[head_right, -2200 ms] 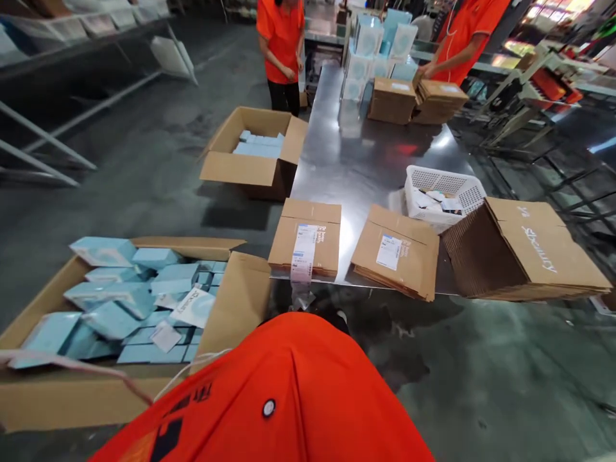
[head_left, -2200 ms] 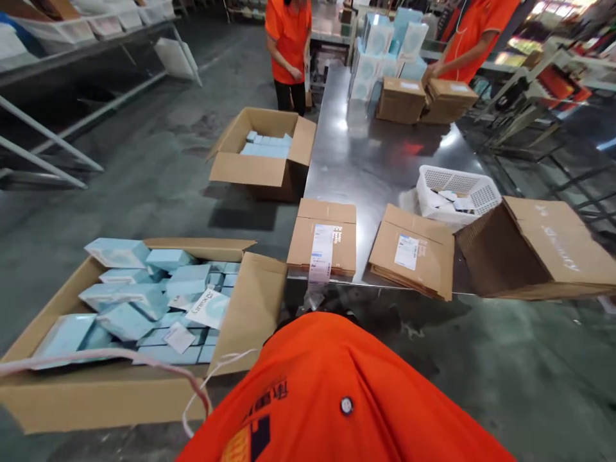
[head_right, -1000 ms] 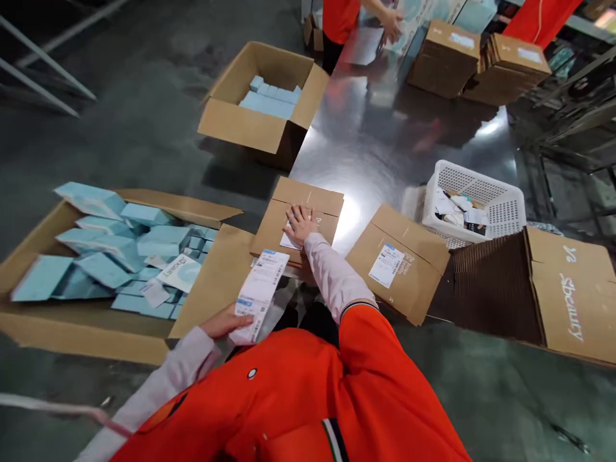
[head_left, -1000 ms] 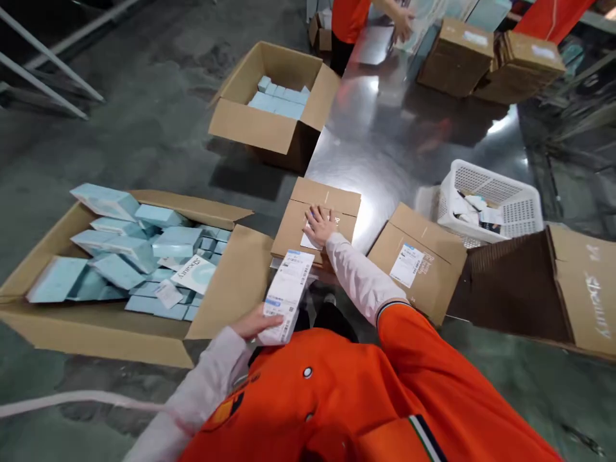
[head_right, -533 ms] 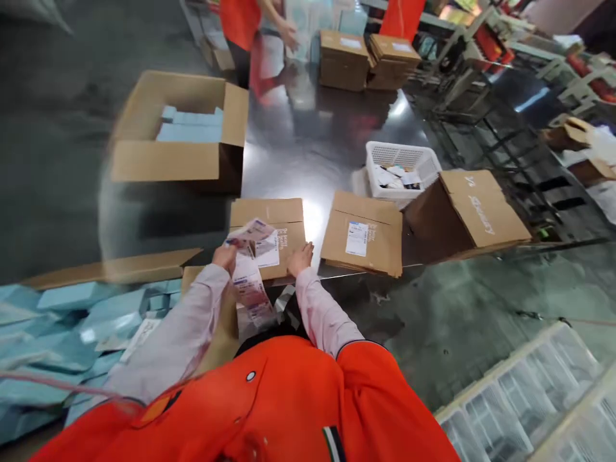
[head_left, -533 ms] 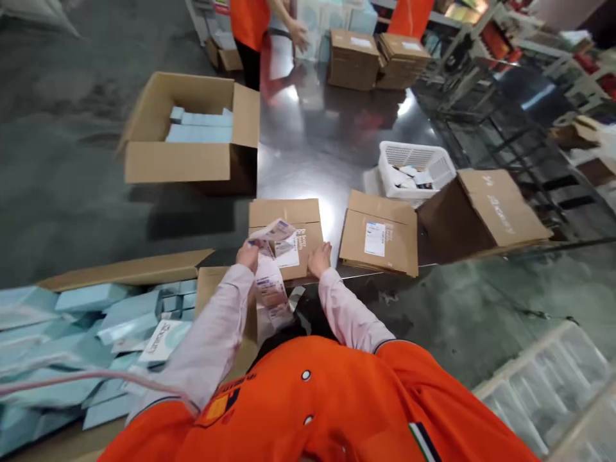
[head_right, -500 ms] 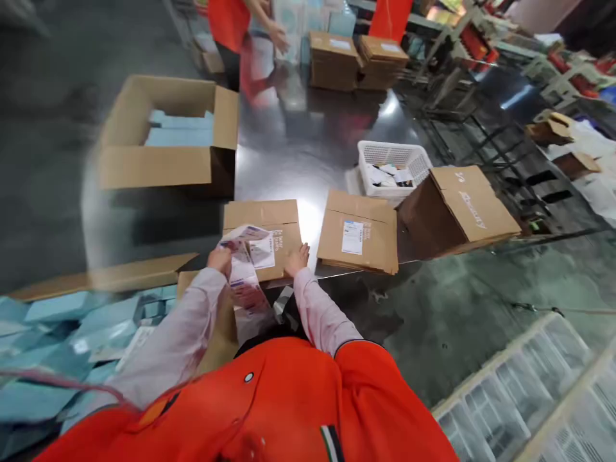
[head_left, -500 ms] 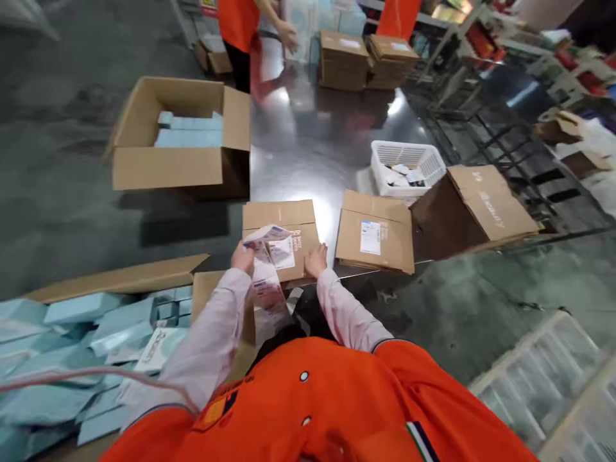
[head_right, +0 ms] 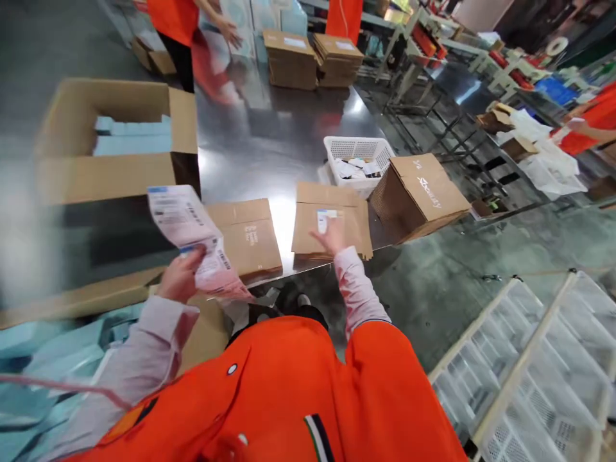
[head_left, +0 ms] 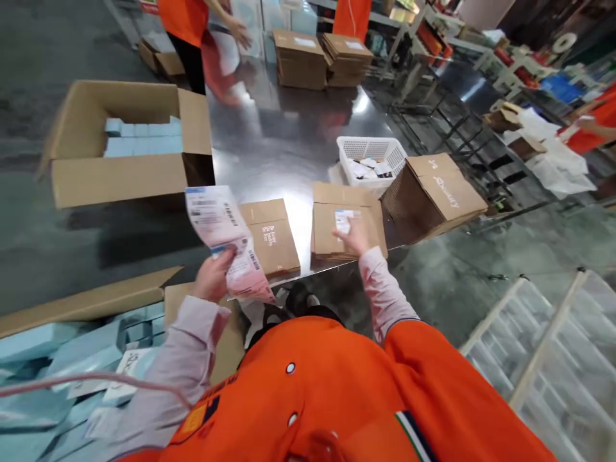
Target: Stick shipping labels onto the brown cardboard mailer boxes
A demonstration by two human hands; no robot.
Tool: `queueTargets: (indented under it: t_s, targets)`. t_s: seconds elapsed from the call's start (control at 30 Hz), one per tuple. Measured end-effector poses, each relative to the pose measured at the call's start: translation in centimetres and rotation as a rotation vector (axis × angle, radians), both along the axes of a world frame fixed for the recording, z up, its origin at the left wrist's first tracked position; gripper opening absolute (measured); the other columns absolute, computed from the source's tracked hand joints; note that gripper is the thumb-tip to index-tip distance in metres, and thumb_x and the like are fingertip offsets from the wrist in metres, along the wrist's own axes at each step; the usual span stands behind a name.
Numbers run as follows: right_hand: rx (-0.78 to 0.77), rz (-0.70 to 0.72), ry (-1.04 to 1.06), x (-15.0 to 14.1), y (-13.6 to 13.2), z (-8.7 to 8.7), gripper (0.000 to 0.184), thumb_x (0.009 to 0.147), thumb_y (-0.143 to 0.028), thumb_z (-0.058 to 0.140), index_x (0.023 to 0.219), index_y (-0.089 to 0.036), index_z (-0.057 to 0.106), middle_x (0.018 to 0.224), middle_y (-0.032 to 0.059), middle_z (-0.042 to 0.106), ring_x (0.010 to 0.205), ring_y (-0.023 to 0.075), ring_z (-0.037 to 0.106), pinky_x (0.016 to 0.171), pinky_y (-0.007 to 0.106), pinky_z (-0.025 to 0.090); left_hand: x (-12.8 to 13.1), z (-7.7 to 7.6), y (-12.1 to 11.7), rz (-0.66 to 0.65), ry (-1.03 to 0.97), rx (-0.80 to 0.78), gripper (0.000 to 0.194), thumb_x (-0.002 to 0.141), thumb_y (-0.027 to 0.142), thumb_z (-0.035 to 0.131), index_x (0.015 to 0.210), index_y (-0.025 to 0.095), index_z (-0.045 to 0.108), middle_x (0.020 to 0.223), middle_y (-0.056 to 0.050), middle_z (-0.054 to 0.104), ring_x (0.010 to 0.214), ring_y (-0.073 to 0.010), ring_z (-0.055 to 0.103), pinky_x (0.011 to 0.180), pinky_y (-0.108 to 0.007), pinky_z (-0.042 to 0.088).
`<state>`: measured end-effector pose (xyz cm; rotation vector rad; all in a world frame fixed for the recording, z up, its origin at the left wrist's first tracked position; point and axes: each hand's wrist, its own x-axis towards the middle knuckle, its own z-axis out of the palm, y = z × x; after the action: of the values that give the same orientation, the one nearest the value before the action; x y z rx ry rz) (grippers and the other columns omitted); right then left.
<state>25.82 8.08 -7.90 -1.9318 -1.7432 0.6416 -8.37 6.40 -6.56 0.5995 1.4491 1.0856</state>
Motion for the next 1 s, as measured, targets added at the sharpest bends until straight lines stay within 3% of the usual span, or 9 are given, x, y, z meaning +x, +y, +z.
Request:
queueTargets:
  t_s: [0.07, 0.13, 0.27, 0.37, 0.5, 0.6, 0.8, 0.9, 1.0]
  targets:
    - [-0.183, 0.289, 0.303, -5.0, 0.0, -0.9, 0.069, 0.071, -0.038, 0.084, 0.131, -0.01, 0.065, 0.121, 0.018, 0.069, 0.105, 0.0259, 0.068, 0.093, 0.039, 0.056, 1.8, -0.6, -1.8, -0.075, 0.003, -0.018, 0.028, 0.072, 0.037, 0.077, 0.08, 0.013, 0.066, 0.073, -0.005, 0.071, 0.075, -0.0218, 0.07, 0.066, -0.026, 0.057]
    - [-0.254, 0.431, 0.65, -10.2, -0.7, -2.1, 0.069, 0.068, -0.039, 0.086, 0.128, -0.014, 0.066, 0.121, 0.0133, 0.071, 0.106, 0.0234, 0.069, 0.093, 0.035, 0.057, 3.0, -1.4, -3.4, -0.183, 0.002, -0.064, 0.037, 0.063, 0.043, 0.082, 0.074, 0.012, 0.065, 0.066, -0.006, 0.068, 0.064, -0.0205, 0.066, 0.06, -0.028, 0.054]
    - [-0.194, 0.243, 0.947, -15.1, -2.9, -4.5, 0.049, 0.084, -0.054, 0.065, 0.11, -0.012, 0.071, 0.117, 0.0139, 0.073, 0.104, 0.024, 0.07, 0.095, 0.04, 0.057, 3.0, -2.4, -5.0, -0.273, -0.057, -0.006, 0.054, 0.045, 0.038, 0.093, 0.086, 0.009, 0.073, 0.082, -0.011, 0.073, 0.082, -0.0268, 0.069, 0.072, -0.033, 0.055]
    - [-0.324, 0.328, 0.928, -15.0, -3.3, -5.3, 0.046, 0.072, -0.05, 0.079, 0.097, -0.012, 0.074, 0.105, 0.0124, 0.077, 0.096, 0.0262, 0.072, 0.091, 0.042, 0.058, 2.4, -3.0, -4.8, -0.16, -0.111, 0.151, 0.069, 0.043, 0.042, 0.094, 0.1, 0.01, 0.073, 0.1, -0.012, 0.074, 0.1, -0.0295, 0.067, 0.087, -0.036, 0.053]
    - [-0.339, 0.412, 0.805, -14.4, -1.4, -4.8, 0.042, 0.069, -0.041, 0.083, 0.101, -0.015, 0.076, 0.102, 0.0088, 0.077, 0.093, 0.0236, 0.073, 0.087, 0.037, 0.058, 2.9, -4.7, -4.7, 0.012, -0.081, 0.072, 0.059, 0.038, 0.051, 0.092, 0.074, 0.011, 0.069, 0.077, -0.009, 0.071, 0.077, -0.0243, 0.065, 0.077, -0.036, 0.052]
    - [-0.301, 0.461, 0.623, -14.5, 0.4, -4.4, 0.021, 0.076, -0.03, 0.077, 0.093, -0.017, 0.079, 0.091, 0.0067, 0.078, 0.087, 0.0226, 0.073, 0.082, 0.035, 0.058, 4.2, -6.3, -5.6, 0.079, 0.01, 0.05, 0.056, 0.042, 0.054, 0.088, 0.074, 0.012, 0.069, 0.076, -0.007, 0.071, 0.07, -0.0201, 0.061, 0.07, -0.031, 0.049]
    - [-0.281, 0.541, 0.406, -15.6, 2.3, -5.9, 0.017, 0.077, -0.03, 0.077, 0.088, -0.016, 0.08, 0.082, 0.006, 0.077, 0.082, 0.0231, 0.073, 0.079, 0.034, 0.057, 5.7, -9.2, -6.0, 0.283, 0.196, -0.031, 0.051, 0.055, 0.058, 0.082, 0.055, 0.018, 0.049, 0.052, 0.0, 0.052, 0.061, -0.0162, 0.053, 0.057, -0.025, 0.039]
    - [-0.231, 0.487, 0.335, -17.2, 5.3, -7.1, 0.019, 0.079, -0.032, 0.077, 0.086, -0.014, 0.078, 0.087, 0.0076, 0.076, 0.086, 0.0217, 0.071, 0.081, 0.032, 0.056, 4.6, -10.3, -5.0, 0.231, 0.064, -0.054, 0.053, 0.047, 0.051, 0.089, 0.074, 0.015, 0.062, 0.071, -0.005, 0.068, 0.071, -0.021, 0.063, 0.064, -0.028, 0.047]
    - [-0.065, 0.44, 0.123, -19.5, 9.9, -8.1, 0.019, 0.081, -0.032, 0.076, 0.089, -0.014, 0.079, 0.114, 0.0112, 0.071, 0.11, 0.022, 0.065, 0.1, 0.032, 0.049, 2.9, -11.4, -5.1, 0.067, -0.176, -0.115, 0.072, 0.03, 0.044, 0.096, 0.089, 0.012, 0.07, 0.093, -0.014, 0.075, 0.089, -0.0308, 0.069, 0.081, -0.039, 0.053]
